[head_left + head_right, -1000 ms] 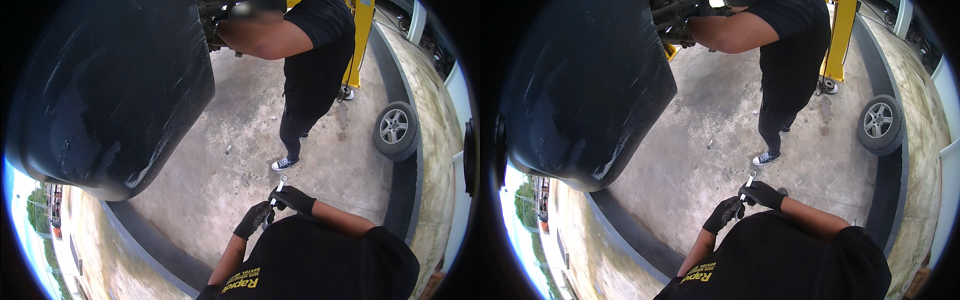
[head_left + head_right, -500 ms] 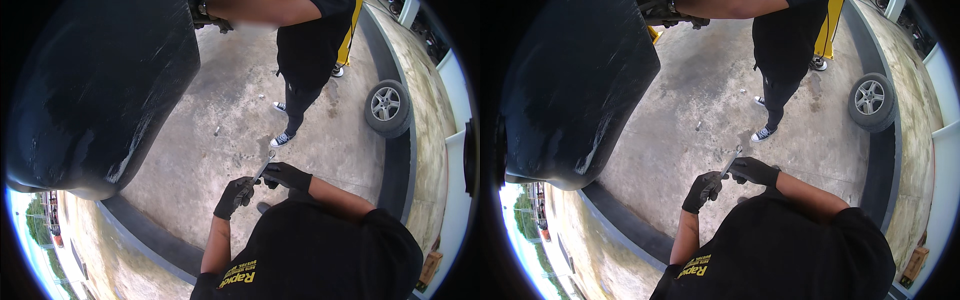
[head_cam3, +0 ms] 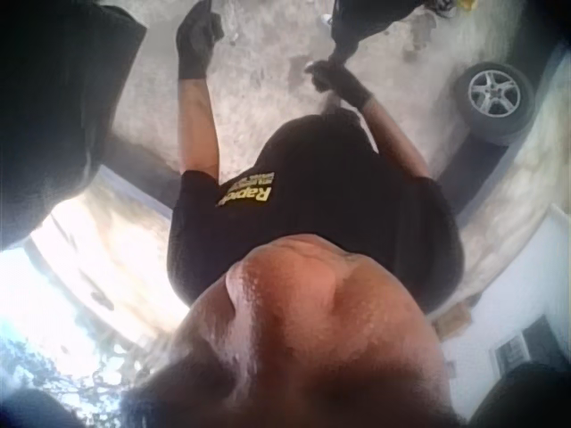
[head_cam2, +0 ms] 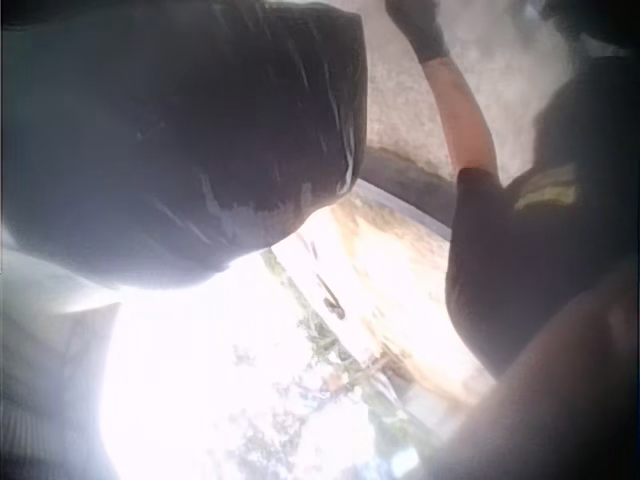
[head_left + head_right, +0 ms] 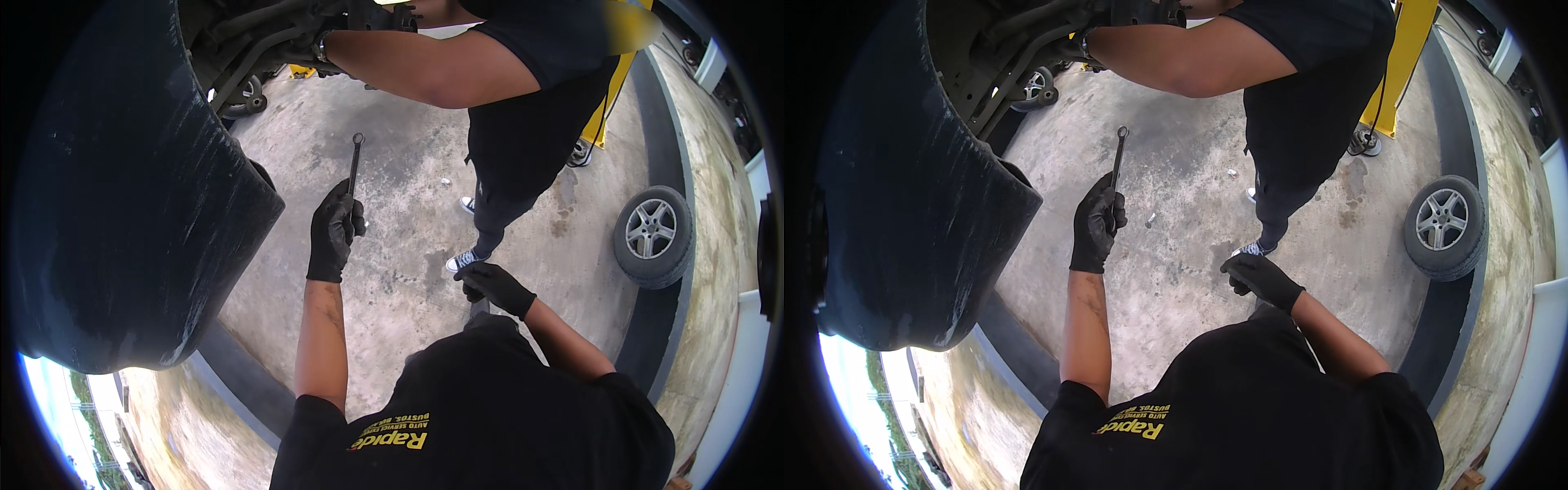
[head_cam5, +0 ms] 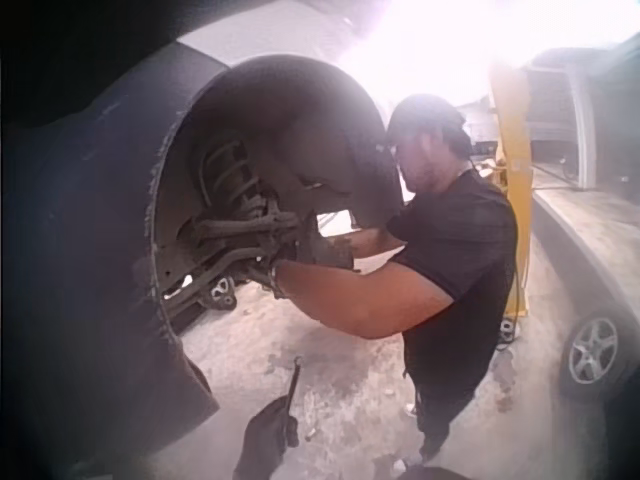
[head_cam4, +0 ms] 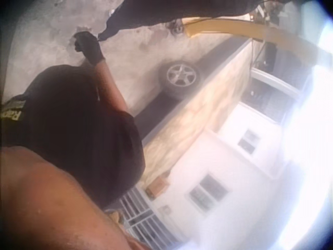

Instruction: The person works on a car's front brake assembly while the vehicle is raised on a lift. They use a wrench and hammer to loosen and remove bolts from the brake caliper and rotor area, then retrieve additional tools from a toolbox and continue adjusting components on the wheel hub.

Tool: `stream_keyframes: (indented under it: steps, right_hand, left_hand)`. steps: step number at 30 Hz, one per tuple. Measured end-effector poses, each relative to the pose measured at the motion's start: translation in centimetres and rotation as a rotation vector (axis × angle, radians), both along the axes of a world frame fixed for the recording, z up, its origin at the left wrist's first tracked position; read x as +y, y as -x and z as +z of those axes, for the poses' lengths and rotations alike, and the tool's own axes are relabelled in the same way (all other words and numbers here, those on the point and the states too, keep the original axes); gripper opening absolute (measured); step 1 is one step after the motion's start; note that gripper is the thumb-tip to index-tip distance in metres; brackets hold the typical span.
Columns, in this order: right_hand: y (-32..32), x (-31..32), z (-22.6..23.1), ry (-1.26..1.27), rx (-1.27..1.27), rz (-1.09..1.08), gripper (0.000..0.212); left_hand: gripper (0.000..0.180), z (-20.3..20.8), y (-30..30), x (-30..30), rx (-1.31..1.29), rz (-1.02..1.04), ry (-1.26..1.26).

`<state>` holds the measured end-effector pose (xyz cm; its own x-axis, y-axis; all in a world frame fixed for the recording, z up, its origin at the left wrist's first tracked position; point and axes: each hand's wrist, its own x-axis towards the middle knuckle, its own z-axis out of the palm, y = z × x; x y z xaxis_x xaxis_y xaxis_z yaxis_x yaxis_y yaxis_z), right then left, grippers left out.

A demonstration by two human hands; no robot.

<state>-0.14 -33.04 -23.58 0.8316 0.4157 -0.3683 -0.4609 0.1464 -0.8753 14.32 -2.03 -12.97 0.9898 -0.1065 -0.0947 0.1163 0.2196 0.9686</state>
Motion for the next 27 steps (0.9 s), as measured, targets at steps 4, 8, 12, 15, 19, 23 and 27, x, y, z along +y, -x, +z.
stream_keyframes:
  steps: [4,8,12,15,19,23,27]
  right_hand:
    - [-2.6,-4.3,1.1,0.028,0.013,-0.03,0.022]
    - [-4.0,-7.0,1.1,0.023,-0.003,-0.058,0.023]
    - [-4.2,-7.8,0.3,-0.019,0.009,-0.087,0.023]
    - [-3.8,-7.7,-0.2,-0.016,0.023,-0.077,0.023]
    - [-3.4,-7.2,-0.2,0.064,0.027,-0.021,0.026]
    - [-4.4,-6.1,0.8,0.096,0.03,-0.037,0.026]
    - [-6.9,-4.5,2.9,0.089,-0.02,-0.117,0.027]
  left_hand:
    - [0.044,2.7,-4.0,-2.6,-0.105,0.074,-0.037]
    - [0.048,4.8,-6.7,-4.1,-0.23,0.127,-0.121]
    - [0.049,5.5,-7.9,-4.9,-0.169,0.155,-0.01]
    - [0.049,5.7,-8.5,-5.0,-0.173,0.208,0.012]
    - [0.046,7.0,-9.7,-4.8,-0.232,0.164,0.042]
    - [0.048,8.8,-11.2,-4.9,-0.279,0.091,0.084]
    - [0.049,10.0,-12.3,-5.1,-0.322,-0.002,0.126]
